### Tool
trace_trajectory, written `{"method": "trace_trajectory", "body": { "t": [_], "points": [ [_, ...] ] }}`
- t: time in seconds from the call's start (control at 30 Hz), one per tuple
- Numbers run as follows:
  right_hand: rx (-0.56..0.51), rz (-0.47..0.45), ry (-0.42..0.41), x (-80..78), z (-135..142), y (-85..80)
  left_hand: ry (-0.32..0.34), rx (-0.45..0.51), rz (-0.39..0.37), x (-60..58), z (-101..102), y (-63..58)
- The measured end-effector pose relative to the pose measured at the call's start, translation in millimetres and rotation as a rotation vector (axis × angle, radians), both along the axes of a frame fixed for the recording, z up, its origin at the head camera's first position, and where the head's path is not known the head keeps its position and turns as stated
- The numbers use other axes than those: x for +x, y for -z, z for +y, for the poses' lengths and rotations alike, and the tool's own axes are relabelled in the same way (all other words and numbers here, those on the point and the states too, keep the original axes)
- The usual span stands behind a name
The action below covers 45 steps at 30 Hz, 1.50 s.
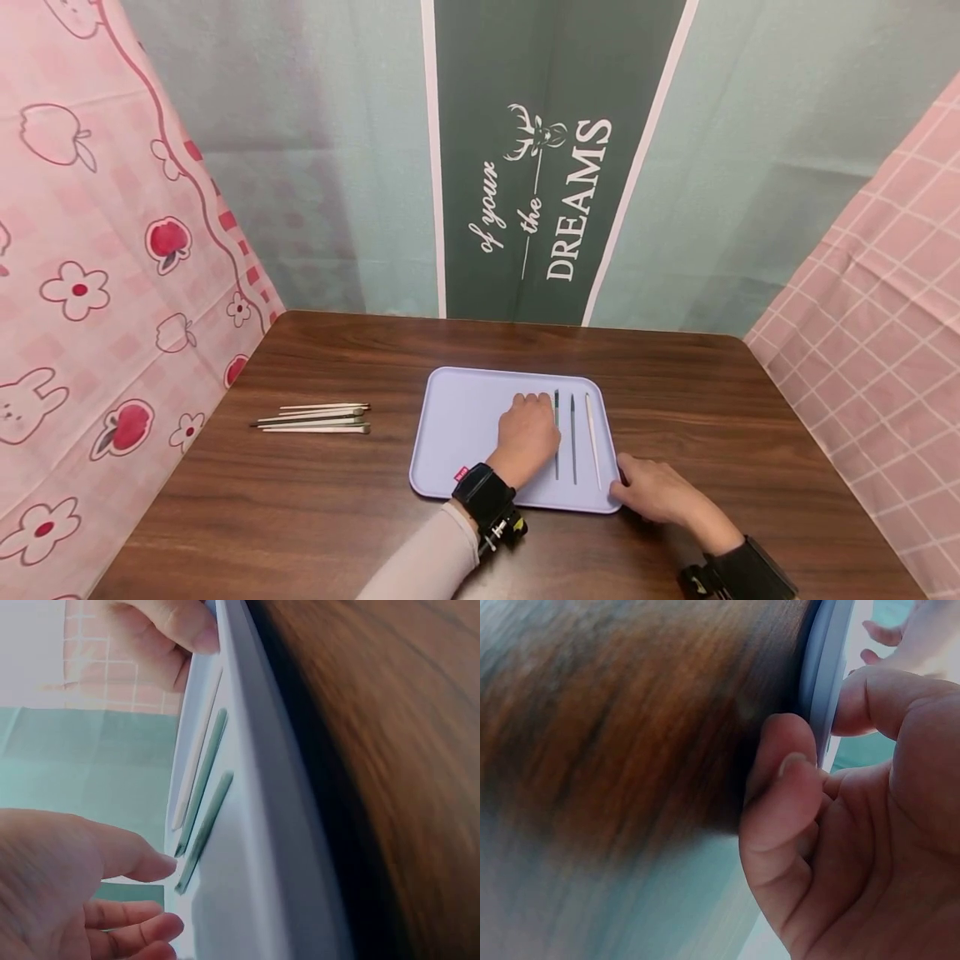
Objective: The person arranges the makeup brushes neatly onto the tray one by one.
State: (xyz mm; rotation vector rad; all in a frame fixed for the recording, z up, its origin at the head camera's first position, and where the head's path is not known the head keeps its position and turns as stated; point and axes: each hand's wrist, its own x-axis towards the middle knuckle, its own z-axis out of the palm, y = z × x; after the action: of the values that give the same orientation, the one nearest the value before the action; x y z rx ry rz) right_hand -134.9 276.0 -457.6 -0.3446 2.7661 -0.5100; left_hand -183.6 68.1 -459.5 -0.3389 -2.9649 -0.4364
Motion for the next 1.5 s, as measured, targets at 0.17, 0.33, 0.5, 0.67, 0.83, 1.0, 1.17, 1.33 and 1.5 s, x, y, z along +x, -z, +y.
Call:
{"method": "trace_trajectory", "body": {
  "t": [0.17,0.33,0.5,0.67,0.83,1.0,1.17,1.33,1.5],
  "points": [
    [0.041,0.010,0.036,-0.9,-1.1,3.8,0.043,-0.090,0.045,1.7,-16.3,-1.9],
    [0.029,0.006,0.034,1.8,-3.1,-1.0,0.077,-0.110,0.030,4.9,-31.2,-3.8],
    [0.021,0.011,0.013,1.5,-2.2,-1.1,0.092,-0.126,0.028,10.2,-44.6,-5.7],
    [-0.004,0.003,0.000,-1.9,3.6,5.9,0.096,-0.150,0.055,15.5,-57.1,-10.7],
    [0.002,0.009,-0.029,-4.2,8.2,11.6,0.086,-0.156,0.084,21.3,-73.2,-13.8],
    [-0.017,-0.007,-0.024,-3.3,7.7,9.7,0.071,-0.141,0.105,26.7,-93.6,-16.0],
    [0.003,-0.019,0.026,0.3,0.3,1.4,0.059,-0.109,0.085,33.4,-114.9,-15.7],
    [-0.003,-0.006,0.008,-1.9,4.5,7.4,0.041,-0.080,0.043,40.3,-132.3,-15.1],
    [-0.009,0.002,-0.025,-11.1,17.1,28.5,0.026,-0.063,0.032,45.4,-144.6,-16.2]
  ]
}}
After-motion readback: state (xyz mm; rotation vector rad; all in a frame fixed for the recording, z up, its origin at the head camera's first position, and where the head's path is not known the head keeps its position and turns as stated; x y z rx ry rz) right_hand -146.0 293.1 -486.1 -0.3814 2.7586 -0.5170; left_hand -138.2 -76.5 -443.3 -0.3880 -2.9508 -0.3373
